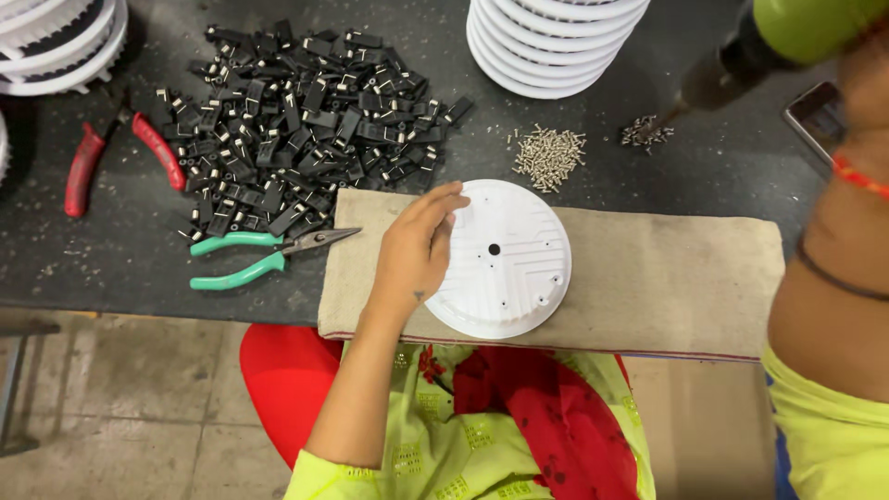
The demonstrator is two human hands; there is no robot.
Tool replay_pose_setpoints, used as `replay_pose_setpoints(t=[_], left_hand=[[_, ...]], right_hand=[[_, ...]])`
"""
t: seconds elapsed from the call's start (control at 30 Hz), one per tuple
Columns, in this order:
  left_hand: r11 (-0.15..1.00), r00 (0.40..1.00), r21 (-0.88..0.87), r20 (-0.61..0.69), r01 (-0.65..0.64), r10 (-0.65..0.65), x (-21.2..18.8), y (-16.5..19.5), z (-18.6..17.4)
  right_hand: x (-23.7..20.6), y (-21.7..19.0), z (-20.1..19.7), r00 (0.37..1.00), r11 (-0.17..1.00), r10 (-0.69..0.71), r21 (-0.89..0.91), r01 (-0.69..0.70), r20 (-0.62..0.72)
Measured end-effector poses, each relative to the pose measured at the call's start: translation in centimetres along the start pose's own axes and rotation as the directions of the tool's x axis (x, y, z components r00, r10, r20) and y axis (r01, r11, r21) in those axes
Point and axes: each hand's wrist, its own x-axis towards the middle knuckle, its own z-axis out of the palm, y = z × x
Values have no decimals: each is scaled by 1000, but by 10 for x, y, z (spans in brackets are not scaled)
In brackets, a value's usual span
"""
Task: The person assembles ceiling light fixtures by inserting black plastic components into pre-drilled holes on white circular bases and securing them with screws using a green cordless drill. The person repeatedly picks up components and screws, aligns them, and drives the screws into place.
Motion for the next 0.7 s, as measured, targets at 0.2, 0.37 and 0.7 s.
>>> replay_pose_setpoints(t=[0.2, 0.37, 0.7], left_hand=[[993, 993, -8, 12, -117, 117, 13, -7, -3], [997, 998, -36, 15, -64, 64, 13, -3, -6], [998, 998, -26, 14, -54, 54, 14, 0, -9]], right_hand=[[-56, -14, 29, 997, 962, 34, 266, -51, 67], [-110, -11, 43, 1000, 945, 21, 328, -18, -4], [-114, 17, 61, 999, 988, 16, 151, -9, -46]])
